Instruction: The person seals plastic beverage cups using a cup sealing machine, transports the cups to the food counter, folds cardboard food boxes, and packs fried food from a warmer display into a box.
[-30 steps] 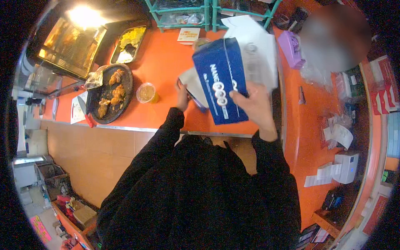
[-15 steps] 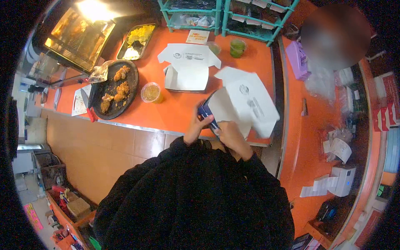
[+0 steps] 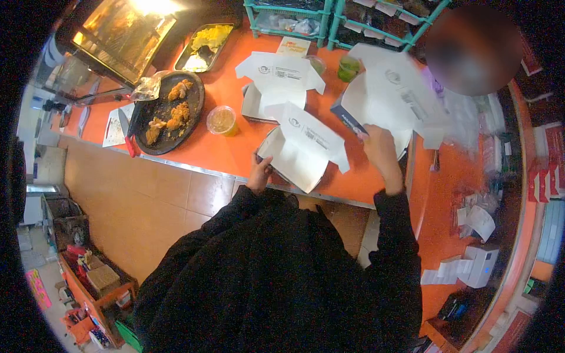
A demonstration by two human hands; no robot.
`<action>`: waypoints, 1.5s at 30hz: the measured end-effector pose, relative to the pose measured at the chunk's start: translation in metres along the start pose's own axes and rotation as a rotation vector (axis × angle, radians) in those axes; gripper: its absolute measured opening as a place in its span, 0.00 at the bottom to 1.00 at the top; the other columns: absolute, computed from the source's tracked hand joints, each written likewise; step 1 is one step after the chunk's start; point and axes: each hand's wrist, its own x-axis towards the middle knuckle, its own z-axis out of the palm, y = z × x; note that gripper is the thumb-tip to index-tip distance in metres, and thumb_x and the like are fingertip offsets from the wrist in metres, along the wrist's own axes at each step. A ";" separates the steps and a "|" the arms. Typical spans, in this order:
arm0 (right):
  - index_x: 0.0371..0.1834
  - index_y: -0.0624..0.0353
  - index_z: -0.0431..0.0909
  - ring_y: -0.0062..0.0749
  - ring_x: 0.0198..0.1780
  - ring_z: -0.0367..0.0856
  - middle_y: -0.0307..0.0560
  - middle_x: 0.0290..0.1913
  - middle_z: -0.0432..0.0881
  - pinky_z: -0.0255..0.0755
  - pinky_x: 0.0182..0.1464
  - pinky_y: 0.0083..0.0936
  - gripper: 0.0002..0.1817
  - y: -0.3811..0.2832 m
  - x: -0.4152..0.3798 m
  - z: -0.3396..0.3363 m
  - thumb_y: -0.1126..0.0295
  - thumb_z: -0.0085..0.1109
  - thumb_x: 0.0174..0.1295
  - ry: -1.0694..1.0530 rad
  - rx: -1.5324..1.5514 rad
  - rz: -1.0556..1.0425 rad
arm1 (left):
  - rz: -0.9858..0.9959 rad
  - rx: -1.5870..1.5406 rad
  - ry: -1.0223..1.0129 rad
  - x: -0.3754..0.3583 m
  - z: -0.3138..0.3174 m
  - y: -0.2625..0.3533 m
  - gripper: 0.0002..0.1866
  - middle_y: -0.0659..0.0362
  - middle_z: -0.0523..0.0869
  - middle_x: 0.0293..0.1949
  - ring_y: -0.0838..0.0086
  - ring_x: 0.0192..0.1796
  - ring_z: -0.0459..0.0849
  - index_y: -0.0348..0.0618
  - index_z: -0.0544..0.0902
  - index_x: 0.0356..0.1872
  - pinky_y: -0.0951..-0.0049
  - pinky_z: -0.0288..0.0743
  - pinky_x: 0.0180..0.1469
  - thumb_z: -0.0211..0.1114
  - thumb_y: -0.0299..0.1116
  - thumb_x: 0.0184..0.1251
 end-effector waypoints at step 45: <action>0.29 0.66 0.75 0.52 0.36 0.77 0.62 0.30 0.77 0.69 0.40 0.41 0.12 -0.227 0.221 0.256 0.71 0.47 0.44 -0.550 0.216 0.050 | -0.415 1.003 -0.350 0.297 -0.070 0.173 0.13 0.60 0.79 0.15 0.76 0.12 0.73 0.41 0.78 0.16 0.78 0.67 0.13 0.62 0.41 0.49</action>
